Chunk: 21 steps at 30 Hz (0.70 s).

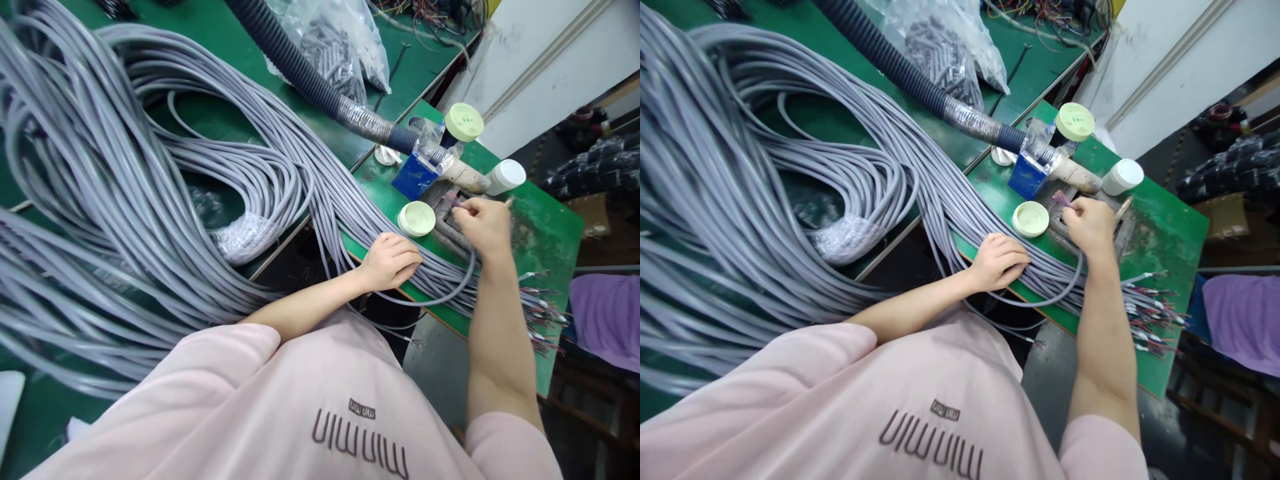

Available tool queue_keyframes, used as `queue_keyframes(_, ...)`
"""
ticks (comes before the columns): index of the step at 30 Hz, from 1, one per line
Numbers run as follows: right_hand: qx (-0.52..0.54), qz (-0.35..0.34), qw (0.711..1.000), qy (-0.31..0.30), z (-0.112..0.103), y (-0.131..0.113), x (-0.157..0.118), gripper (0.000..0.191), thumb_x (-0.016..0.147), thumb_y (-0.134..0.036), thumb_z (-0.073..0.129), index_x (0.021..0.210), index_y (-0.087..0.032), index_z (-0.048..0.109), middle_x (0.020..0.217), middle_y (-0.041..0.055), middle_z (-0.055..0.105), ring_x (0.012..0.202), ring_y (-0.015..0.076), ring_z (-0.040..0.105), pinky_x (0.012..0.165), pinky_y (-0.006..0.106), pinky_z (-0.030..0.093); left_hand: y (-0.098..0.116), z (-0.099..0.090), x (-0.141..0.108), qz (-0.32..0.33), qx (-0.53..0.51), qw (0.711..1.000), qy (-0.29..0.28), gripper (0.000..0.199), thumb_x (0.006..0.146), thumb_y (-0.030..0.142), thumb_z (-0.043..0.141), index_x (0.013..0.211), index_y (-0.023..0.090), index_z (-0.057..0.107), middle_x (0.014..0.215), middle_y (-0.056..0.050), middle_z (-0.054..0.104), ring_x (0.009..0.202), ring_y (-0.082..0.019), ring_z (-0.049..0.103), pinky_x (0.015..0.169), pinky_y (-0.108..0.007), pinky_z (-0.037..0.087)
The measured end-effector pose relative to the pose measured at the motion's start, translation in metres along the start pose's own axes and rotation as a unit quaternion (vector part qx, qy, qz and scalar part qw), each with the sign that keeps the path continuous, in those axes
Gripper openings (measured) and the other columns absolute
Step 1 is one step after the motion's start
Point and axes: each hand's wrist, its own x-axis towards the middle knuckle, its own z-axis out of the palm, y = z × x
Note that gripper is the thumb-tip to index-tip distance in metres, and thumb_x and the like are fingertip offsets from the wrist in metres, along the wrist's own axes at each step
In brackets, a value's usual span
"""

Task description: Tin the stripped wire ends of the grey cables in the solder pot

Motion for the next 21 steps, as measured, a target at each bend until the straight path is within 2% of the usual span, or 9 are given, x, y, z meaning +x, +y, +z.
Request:
queue_keyframes(3,-0.021,0.072,0.995,0.061,-0.010,0.041,0.005,0.025,0.071,-0.030,0.057,0.079,-0.015,0.076,0.069,0.0084,0.070,0.066,0.0206,0.060,0.058,0.029,0.037,0.000,0.000,0.001,0.000,0.005,1.000,-0.001,0.018,0.091,0.031,0.054,0.098,0.026,0.069,0.099,-0.005,0.074,0.097,-0.020,0.064,0.092,-0.039,0.034)
queue_keyframes(7,-0.049,0.144,0.987,0.056,-0.002,0.080,0.010,0.021,0.069,-0.027,0.059,0.074,-0.016,0.076,0.068,0.0083,0.069,0.068,0.0223,0.061,0.060,0.030,0.039,0.002,-0.001,0.002,0.016,0.032,0.999,0.002,0.017,0.090,0.029,0.054,0.098,0.025,0.069,0.098,-0.004,0.075,0.095,-0.020,0.064,0.090,-0.039,0.033)
queue_keyframes(13,-0.058,0.195,0.978,0.038,0.019,0.088,0.012,0.026,0.068,-0.025,0.060,0.084,-0.013,0.077,0.077,0.0125,0.072,0.075,0.0255,0.064,0.070,0.034,0.045,0.003,-0.002,0.003,0.040,0.053,0.998,0.011,0.015,0.089,0.027,0.056,0.098,0.025,0.068,0.097,-0.003,0.075,0.094,-0.019,0.065,0.088,-0.038,0.034)
queue_keyframes(17,-0.066,0.215,0.974,0.019,0.023,0.092,0.013,0.027,0.069,-0.026,0.061,0.086,-0.013,0.077,0.080,0.0135,0.072,0.078,0.0265,0.064,0.073,0.036,0.046,0.003,-0.002,0.002,0.019,0.054,0.998,-0.008,0.016,0.090,0.029,0.055,0.097,0.025,0.069,0.099,-0.004,0.075,0.095,-0.019,0.064,0.088,-0.038,0.033)
queue_keyframes(21,-0.081,0.216,0.973,-0.001,0.027,0.099,0.016,0.028,0.070,-0.028,0.061,0.088,-0.014,0.078,0.084,0.0143,0.072,0.081,0.0269,0.064,0.073,0.035,0.046,0.003,-0.002,0.003,0.041,0.053,0.998,0.010,0.014,0.089,0.025,0.057,0.098,0.024,0.068,0.098,-0.003,0.075,0.094,-0.019,0.064,0.089,-0.037,0.033)
